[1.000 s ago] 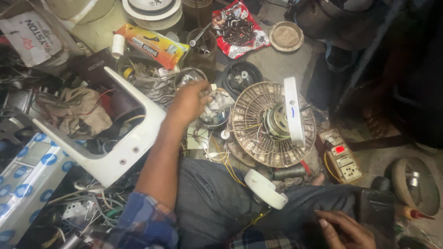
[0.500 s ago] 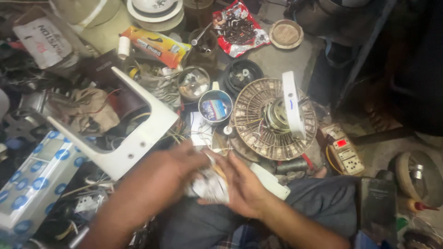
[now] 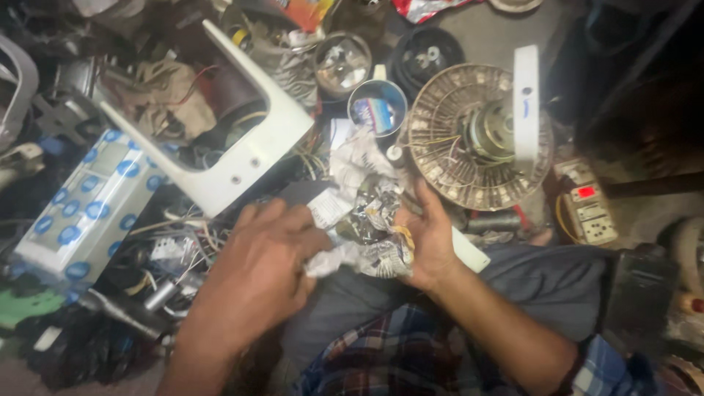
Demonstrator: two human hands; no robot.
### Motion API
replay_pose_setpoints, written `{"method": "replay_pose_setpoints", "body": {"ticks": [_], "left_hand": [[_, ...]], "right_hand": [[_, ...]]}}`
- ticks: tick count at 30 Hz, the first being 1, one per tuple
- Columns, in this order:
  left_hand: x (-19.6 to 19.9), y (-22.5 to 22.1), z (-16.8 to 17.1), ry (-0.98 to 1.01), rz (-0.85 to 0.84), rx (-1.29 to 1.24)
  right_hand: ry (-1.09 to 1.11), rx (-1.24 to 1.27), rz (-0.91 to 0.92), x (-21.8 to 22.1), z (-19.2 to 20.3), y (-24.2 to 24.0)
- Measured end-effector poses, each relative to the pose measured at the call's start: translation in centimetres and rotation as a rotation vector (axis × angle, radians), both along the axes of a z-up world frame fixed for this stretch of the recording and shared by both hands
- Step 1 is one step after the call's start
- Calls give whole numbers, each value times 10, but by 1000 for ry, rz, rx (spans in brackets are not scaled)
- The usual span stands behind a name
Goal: The person sits on the floor and works on a disassembled ceiling fan motor. They handle a white plastic fan housing, align it with the motor, and use a screwdriver to tighten screws into the central hub. The person also sorts through a newspaper containing small metal parts and tools.
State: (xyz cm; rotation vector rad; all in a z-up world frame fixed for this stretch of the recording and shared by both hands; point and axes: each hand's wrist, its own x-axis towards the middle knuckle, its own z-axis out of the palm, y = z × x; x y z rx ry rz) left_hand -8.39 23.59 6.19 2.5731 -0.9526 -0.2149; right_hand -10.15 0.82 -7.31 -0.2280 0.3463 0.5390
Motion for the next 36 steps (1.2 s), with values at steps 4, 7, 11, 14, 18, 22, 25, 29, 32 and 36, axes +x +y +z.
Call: {"method": "replay_pose_setpoints", "body": {"ticks": [4, 7, 11, 14, 18, 22, 25, 29, 32, 36], "left_hand": [[-2, 4, 6, 151, -91, -92], [-6, 0, 9, 359, 42, 135], [-12, -6, -3, 65, 118, 168], [-13, -8, -12, -20, 100, 163], [-9, -7, -19, 4, 148, 13], [-3, -6, -21, 135, 197, 56], [-4, -5, -24, 129, 175, 10], [-4, -3, -27, 65, 181, 38], [-6, -4, -31, -95, 189, 132], [-15, -16, -37, -276, 184, 143]], "right_hand": [[26, -94, 34, -6, -19, 6], [-14, -177, 28, -13, -46, 10], [1, -262, 95, -17, -63, 18], [142, -380, 138, -13, -51, 31], [138, -475, 116, -16, -30, 38], [125, -589, 188, -8, -26, 41], [230, -683, 212, -2, -29, 32], [370, -631, 248, 1, -37, 16], [312, -474, 202, -2, -48, 7], [223, -367, 79, -8, -61, 0]]}}
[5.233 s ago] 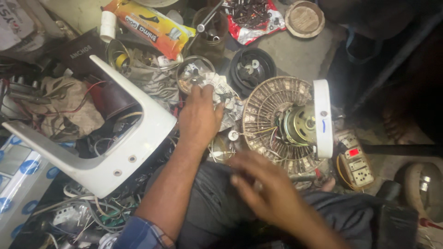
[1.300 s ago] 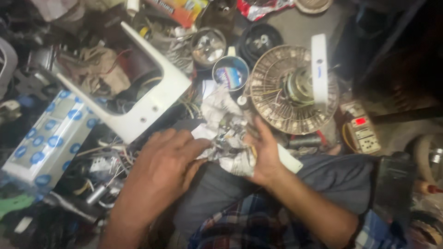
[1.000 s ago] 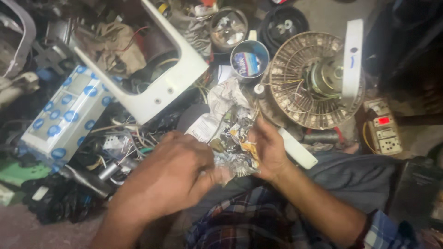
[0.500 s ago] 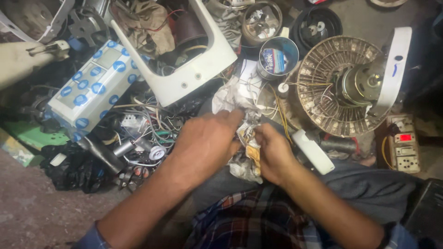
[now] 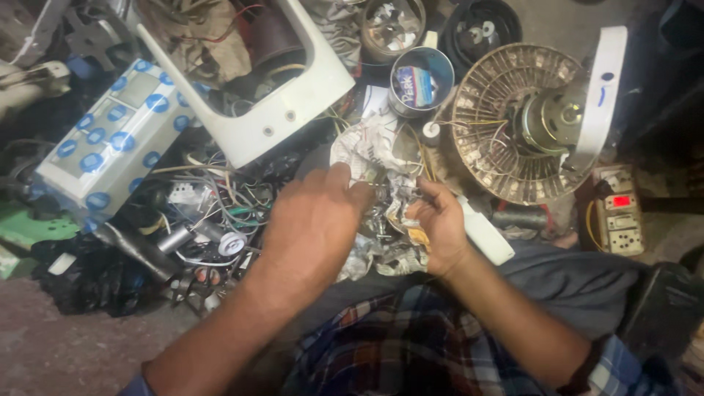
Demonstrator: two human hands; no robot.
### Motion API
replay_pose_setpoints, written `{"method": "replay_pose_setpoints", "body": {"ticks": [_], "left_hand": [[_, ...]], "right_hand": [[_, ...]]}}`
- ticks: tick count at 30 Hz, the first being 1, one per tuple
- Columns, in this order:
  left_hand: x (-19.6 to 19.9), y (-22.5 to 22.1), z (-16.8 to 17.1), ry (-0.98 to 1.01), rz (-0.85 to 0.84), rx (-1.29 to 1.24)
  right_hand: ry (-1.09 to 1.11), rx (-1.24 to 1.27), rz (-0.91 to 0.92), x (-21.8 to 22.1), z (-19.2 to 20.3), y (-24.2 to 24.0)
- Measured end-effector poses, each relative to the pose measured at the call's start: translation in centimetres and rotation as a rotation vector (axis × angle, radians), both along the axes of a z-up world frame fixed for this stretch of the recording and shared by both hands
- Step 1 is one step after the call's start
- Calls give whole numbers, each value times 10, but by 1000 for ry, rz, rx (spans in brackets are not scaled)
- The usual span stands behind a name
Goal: The person sits on the floor and works on a disassembled ceiling fan motor. They handle a white plastic fan housing, align it with the motor, and use a screwdriver to tighten screws into the central hub. The person also sorts through a newspaper containing small metal parts and tools.
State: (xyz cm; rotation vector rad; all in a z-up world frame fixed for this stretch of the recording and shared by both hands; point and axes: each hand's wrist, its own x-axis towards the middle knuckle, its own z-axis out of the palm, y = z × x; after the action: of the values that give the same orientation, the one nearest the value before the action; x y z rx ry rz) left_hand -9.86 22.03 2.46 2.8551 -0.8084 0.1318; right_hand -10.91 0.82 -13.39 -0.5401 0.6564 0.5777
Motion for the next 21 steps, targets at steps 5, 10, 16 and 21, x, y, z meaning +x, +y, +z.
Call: {"method": "replay_pose_setpoints", "body": {"ticks": [5, 10, 16, 21], "left_hand": [[-7, -18, -1, 122, -12, -21], [-8, -26, -2, 91, -63, -140], [-7, -28, -9, 130, 18, -181], [-1, -19, -5, 144, 34, -233]], "right_hand": [[-69, 113, -40, -5, 14, 5], [-107, 156, -50, -4, 31, 7], [-137, 204, -56, -6, 33, 10], [-117, 331, 26, -6, 32, 7]]}}
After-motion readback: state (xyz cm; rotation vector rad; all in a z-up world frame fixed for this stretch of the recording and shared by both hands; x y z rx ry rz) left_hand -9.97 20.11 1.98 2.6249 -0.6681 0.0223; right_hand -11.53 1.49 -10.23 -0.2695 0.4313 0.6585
